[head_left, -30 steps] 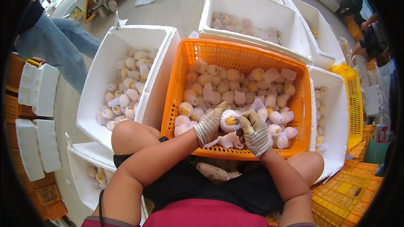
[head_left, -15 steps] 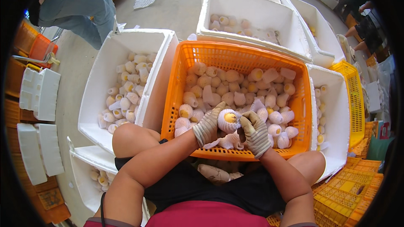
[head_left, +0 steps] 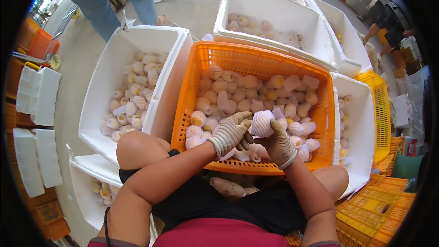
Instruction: The person sits cross-legged and repeatedly picks small yellow fruits from an orange basket, removes their white foam netting, and places the unwrapped fruits into a white styrofoam box. The process continues throughout the clip.
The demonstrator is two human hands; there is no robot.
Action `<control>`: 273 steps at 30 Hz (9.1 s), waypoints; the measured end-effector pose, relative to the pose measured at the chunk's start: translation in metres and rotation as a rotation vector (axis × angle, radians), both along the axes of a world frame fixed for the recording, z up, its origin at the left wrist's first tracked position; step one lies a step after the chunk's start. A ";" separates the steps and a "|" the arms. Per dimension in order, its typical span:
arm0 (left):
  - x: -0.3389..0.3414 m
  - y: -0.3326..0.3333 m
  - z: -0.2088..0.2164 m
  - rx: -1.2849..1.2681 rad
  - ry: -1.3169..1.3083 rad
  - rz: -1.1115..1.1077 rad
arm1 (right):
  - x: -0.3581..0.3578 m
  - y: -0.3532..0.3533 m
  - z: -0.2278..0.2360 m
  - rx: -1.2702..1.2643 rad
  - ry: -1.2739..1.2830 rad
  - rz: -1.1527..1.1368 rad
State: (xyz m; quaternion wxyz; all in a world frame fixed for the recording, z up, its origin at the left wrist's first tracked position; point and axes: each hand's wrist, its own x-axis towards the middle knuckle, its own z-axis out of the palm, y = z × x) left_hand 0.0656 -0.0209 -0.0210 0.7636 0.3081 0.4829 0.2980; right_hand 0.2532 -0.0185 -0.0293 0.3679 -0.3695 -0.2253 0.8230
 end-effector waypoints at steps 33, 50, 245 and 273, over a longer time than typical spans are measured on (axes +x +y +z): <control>-0.112 0.051 0.085 1.253 0.709 0.887 | -0.265 0.134 -0.030 0.088 -0.045 0.074; -0.127 0.051 0.073 0.242 -0.423 0.745 | 0.015 0.119 -0.113 0.187 -0.913 -0.049; -0.015 0.016 0.023 0.281 0.070 0.004 | 0.013 0.018 0.015 0.998 -1.020 0.018; -0.023 0.014 0.025 0.274 -0.005 0.014 | 0.011 0.009 0.016 0.636 -0.738 -0.005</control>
